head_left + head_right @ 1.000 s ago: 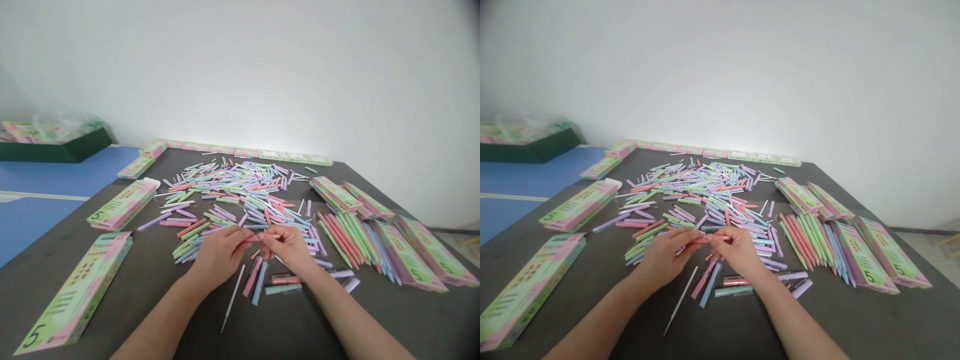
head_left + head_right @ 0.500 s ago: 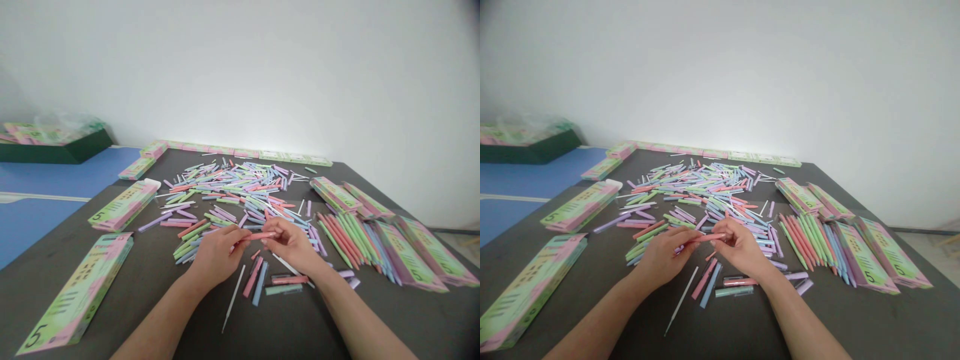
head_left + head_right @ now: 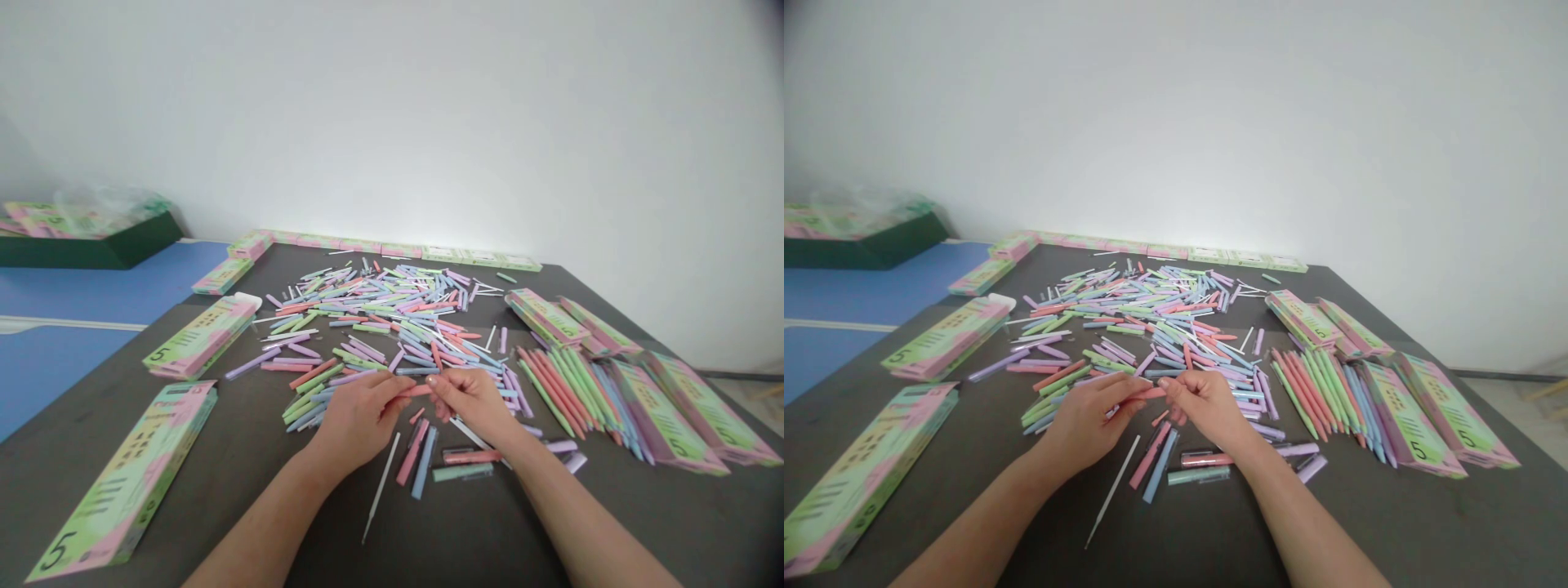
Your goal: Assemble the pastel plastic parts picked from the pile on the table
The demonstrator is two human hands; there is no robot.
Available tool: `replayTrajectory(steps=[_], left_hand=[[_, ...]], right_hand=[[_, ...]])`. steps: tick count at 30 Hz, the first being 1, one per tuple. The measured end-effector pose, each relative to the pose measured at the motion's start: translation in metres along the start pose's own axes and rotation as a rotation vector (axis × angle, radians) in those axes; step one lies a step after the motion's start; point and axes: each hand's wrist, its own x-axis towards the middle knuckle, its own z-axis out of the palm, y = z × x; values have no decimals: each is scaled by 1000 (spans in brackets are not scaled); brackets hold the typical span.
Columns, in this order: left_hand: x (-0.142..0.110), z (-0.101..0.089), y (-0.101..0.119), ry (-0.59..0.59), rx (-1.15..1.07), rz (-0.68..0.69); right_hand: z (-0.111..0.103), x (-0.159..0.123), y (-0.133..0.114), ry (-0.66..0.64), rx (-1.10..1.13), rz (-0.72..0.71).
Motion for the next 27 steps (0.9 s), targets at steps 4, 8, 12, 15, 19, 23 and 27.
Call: replayTrajectory(steps=[4, 8, 12, 15, 19, 23, 27], left_hand=[[0, 0, 0, -3, 21, -30], [0, 0, -2, -6, 21, -56], [1, 0, -3, -5, 16, -55], [1, 2, -3, 0, 25, -54], [-1, 3, -2, 2, 32, -48], [0, 2, -2, 4, 35, -46], [1, 0, -1, -9, 23, -77]], right_hand=[[-2, 0, 2, -57, 42, -36], [-5, 0, -1, -22, 17, -128], [-7, 0, 1, 42, -88, -117], [-6, 1, 2, 32, -67, -57], [-4, 1, 0, 16, -105, -32], [-4, 1, 0, 7, -88, -20], [-7, 0, 0, -40, 9, -81]])
